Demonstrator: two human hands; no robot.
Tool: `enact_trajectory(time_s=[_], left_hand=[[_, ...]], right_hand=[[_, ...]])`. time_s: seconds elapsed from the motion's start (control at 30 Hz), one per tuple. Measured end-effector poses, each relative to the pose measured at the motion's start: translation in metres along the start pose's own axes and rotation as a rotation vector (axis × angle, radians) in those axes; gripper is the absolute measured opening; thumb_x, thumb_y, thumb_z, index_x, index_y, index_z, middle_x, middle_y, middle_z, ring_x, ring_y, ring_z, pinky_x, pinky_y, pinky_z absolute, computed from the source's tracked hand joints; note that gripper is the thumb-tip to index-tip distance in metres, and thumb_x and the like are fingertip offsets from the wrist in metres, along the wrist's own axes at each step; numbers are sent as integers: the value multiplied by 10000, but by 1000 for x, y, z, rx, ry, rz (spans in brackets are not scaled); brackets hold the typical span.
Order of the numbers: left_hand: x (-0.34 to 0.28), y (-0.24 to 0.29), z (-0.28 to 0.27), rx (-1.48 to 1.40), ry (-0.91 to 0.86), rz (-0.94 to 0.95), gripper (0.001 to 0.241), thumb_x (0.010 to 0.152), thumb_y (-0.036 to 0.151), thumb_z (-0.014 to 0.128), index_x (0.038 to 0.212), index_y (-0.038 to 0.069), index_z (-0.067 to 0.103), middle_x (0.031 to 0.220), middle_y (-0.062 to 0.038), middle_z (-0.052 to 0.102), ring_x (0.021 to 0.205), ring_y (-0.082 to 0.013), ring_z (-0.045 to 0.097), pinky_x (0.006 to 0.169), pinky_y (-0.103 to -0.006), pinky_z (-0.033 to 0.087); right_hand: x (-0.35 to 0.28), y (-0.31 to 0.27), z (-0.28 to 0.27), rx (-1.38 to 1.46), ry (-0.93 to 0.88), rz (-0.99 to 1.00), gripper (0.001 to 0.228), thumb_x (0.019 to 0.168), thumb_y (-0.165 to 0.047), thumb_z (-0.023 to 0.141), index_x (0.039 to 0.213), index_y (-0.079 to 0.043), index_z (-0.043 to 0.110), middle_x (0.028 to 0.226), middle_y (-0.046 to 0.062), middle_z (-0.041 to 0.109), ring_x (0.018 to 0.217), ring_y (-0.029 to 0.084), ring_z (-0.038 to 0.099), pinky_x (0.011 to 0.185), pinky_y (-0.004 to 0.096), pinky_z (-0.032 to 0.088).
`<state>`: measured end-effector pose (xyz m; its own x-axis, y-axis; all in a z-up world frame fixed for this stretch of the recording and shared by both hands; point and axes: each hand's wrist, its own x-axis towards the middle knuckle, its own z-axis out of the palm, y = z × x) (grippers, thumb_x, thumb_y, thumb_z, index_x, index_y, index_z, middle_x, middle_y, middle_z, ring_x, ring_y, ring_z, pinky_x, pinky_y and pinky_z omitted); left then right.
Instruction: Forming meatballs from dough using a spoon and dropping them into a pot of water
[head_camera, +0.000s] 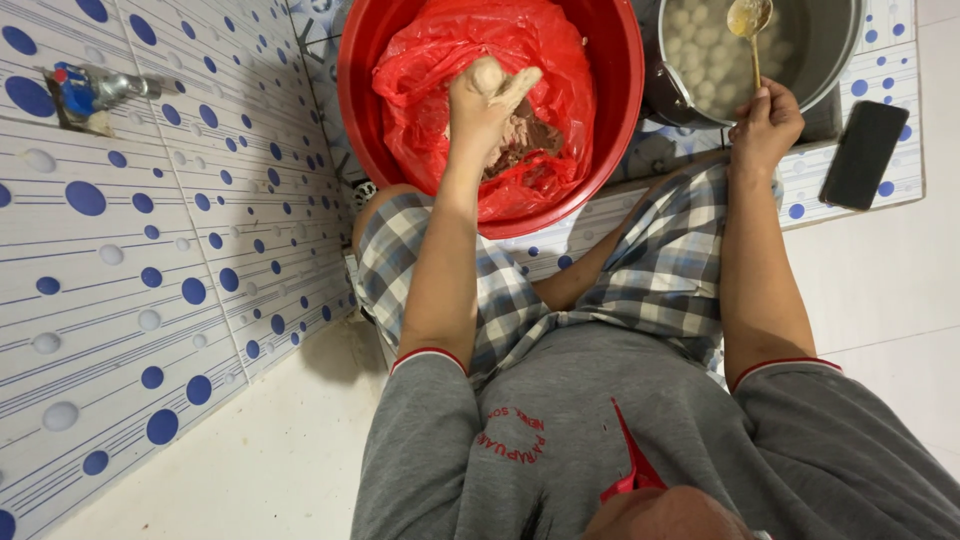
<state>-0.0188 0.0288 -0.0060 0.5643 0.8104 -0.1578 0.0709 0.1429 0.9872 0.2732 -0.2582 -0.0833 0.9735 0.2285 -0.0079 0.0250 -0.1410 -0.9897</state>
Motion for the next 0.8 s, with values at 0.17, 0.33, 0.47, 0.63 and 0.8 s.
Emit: enact_trajectory(time_s=[0.17,0.33,0.47,0.63,0.8], left_hand=[[-11,24,1,-163,-93,27,367,937,471,558,736,164,555,658,35,506,526,-96,442,466,-253,391],[-11,28,2,-15,-64,54,149,919,101,709,821,148,607,857,-21,678,838,-148,705,875,-346,672],[-9,20,5,-254,-44,7,328,804,-120,821,1068,41,710,1144,-148,745,1025,-228,744,922,-317,669],[-10,20,6,-142,34,4,240,764,-73,837,873,114,735,942,-78,790,881,-179,752,778,-301,666],[-10,20,7,-94,79,44,321,781,10,847,602,109,600,668,-19,705,747,-127,733,734,-286,667]], right_hand=[[2,4,0,-9,10,7,208,1053,-178,573,1150,-77,726,690,27,604,518,84,494,383,234,331],[4,8,-2,-5,4,-15,194,1059,-167,581,1149,-72,725,681,34,611,499,89,497,369,243,343],[1,1,-1,-20,3,1,200,1067,-174,570,1154,-76,722,693,36,611,512,94,489,385,245,342],[3,6,-1,-19,11,-9,206,1050,-174,573,1144,-71,726,675,45,615,486,95,470,376,248,337],[1,1,-1,-17,4,2,192,1064,-173,572,1144,-76,717,703,46,626,513,95,495,387,240,353]])
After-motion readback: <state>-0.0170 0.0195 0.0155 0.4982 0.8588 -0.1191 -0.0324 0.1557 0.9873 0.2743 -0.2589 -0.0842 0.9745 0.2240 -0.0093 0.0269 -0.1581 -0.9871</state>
